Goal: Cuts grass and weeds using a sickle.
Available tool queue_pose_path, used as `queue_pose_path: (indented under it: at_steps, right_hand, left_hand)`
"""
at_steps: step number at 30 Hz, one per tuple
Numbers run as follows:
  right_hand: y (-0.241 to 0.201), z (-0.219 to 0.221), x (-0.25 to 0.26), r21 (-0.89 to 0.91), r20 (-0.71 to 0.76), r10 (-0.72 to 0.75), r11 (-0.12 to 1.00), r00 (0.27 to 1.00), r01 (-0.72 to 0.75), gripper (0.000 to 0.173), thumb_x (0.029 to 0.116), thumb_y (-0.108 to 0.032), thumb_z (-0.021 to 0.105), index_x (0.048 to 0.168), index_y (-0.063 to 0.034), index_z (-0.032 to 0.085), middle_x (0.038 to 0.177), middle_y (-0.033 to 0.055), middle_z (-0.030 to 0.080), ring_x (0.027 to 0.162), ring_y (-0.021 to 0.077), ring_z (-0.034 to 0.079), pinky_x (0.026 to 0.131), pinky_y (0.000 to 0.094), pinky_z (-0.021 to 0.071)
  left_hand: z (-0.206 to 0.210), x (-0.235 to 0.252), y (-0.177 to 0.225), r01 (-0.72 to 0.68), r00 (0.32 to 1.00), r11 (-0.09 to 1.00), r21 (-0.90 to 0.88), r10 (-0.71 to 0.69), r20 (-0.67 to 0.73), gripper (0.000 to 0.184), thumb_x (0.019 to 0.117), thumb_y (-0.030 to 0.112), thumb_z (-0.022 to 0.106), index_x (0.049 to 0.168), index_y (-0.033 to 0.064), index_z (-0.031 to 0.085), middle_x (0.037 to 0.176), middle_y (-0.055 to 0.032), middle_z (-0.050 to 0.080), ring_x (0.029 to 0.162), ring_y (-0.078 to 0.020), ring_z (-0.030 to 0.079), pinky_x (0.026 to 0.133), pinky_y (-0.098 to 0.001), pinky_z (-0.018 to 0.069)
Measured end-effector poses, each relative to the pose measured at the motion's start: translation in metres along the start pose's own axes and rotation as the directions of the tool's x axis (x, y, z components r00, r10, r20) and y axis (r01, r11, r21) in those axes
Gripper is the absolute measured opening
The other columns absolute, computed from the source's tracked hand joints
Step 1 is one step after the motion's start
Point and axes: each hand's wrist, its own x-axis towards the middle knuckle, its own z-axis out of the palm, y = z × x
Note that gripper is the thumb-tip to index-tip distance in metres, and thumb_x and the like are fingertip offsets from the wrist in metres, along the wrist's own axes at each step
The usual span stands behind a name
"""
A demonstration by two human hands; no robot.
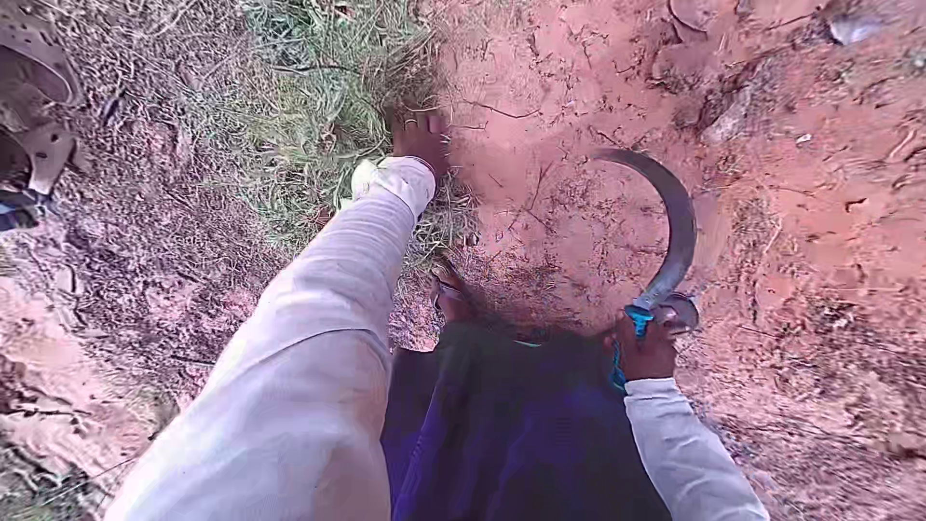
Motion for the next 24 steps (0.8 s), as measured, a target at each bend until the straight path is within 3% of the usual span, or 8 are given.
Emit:
queue_pose_path:
  at_steps: [2,6,11,15,18,20,22,24]
  right_hand:
    - [-0.015,0.015,0.003,0.034,0.141,-0.048,0.998,0.989,0.044,0.047,0.1026,-0.022,0.053,0.128,0.0176,0.056,0.093,0.0304,0.071,0.084,0.0446,0.071,0.081,0.0623,0.0542]
    - [-0.062,0.057,0.034,0.234,0.365,-0.118,0.972,0.924,0.032,0.046,0.1062,-0.024,0.05,0.131,0.0145,0.053,0.084,0.0191,0.067,0.066,0.024,0.066,0.068,0.0413,0.0565]
    - [-0.139,0.098,0.121,0.045,0.48,-0.085,0.996,0.873,0.072,0.05,0.1111,-0.032,0.045,0.137,0.0101,0.051,0.106,0.0321,0.068,0.095,0.0451,0.07,0.09,0.0588,0.0526]
    - [-0.103,0.092,0.088,-0.149,0.539,0.074,0.989,0.839,0.009,0.059,0.1103,-0.037,0.045,0.145,0.0105,0.044,0.125,0.0358,0.063,0.121,0.0494,0.061,0.104,0.0597,0.0449]
    - [-0.033,0.071,0.005,-0.288,0.577,0.199,0.957,0.792,-0.031,0.064,0.1094,-0.041,0.046,0.145,0.0122,0.043,0.121,0.0362,0.065,0.117,0.0522,0.063,0.101,0.0619,0.047]
    - [-0.003,0.059,-0.035,-0.243,0.5,0.097,0.97,0.861,0.032,0.064,0.1066,-0.04,0.052,0.137,0.0168,0.051,0.107,0.0378,0.068,0.103,0.0557,0.068,0.091,0.0655,0.0512]
    - [-0.011,0.057,-0.04,-0.075,0.313,-0.083,0.991,0.946,0.112,0.058,0.1029,-0.032,0.055,0.125,0.021,0.057,0.088,0.0349,0.069,0.08,0.0529,0.071,0.074,0.0647,0.0551]
    - [-0.056,0.064,0.003,0.076,0.271,-0.121,0.992,0.955,0.104,0.05,0.1056,-0.026,0.05,0.126,0.0194,0.056,0.086,0.0297,0.069,0.076,0.0449,0.071,0.074,0.0584,0.0562]
  left_hand:
    - [0.015,-0.004,-0.012,0.013,0.998,0.999,-0.032,-0.015,-0.063,0.074,0.0967,0.038,0.068,0.157,0.0057,0.039,0.161,-0.0295,0.036,0.152,-0.0531,0.025,0.114,-0.0786,0.021]
    - [0.02,-0.008,-0.009,0.009,0.999,0.995,-0.102,-0.012,-0.036,0.059,0.1035,0.036,0.059,0.153,0.007,0.046,0.145,-0.0299,0.055,0.143,-0.0503,0.044,0.117,-0.0721,0.0249]
    - [0.011,-0.015,-0.012,-0.056,0.998,0.998,-0.035,0.056,0.004,0.055,0.1069,0.042,0.053,0.153,0.0115,0.048,0.139,-0.0266,0.062,0.139,-0.0478,0.05,0.118,-0.0703,0.0253]
    - [0.009,-0.008,-0.017,-0.087,0.994,0.996,0.009,0.086,0.062,0.054,0.1052,0.028,0.059,0.154,0.0095,0.045,0.142,-0.0291,0.058,0.141,-0.0499,0.047,0.119,-0.0715,0.0234]
    - [0.012,-0.012,-0.024,-0.08,0.995,0.997,0.02,0.079,0.061,0.05,0.1048,0.025,0.059,0.151,0.0102,0.05,0.133,-0.0324,0.062,0.135,-0.0528,0.052,0.118,-0.0697,0.0283]
    - [0.014,-0.016,-0.021,-0.041,0.999,0.999,-0.005,0.041,0.034,0.047,0.1065,0.021,0.054,0.152,0.0109,0.048,0.13,-0.0316,0.065,0.133,-0.0516,0.054,0.117,-0.0663,0.0325]
    - [0.023,-0.022,-0.014,0.047,0.999,0.997,-0.06,-0.046,0.02,0.048,0.1071,0.017,0.049,0.154,0.0125,0.045,0.132,-0.0343,0.062,0.131,-0.0523,0.055,0.113,-0.0653,0.0377]
    - [0.028,-0.025,-0.009,0.097,0.995,0.992,-0.08,-0.096,0.009,0.049,0.1072,0.015,0.047,0.156,0.0139,0.043,0.132,-0.0365,0.06,0.128,-0.0553,0.056,0.106,-0.0681,0.0439]
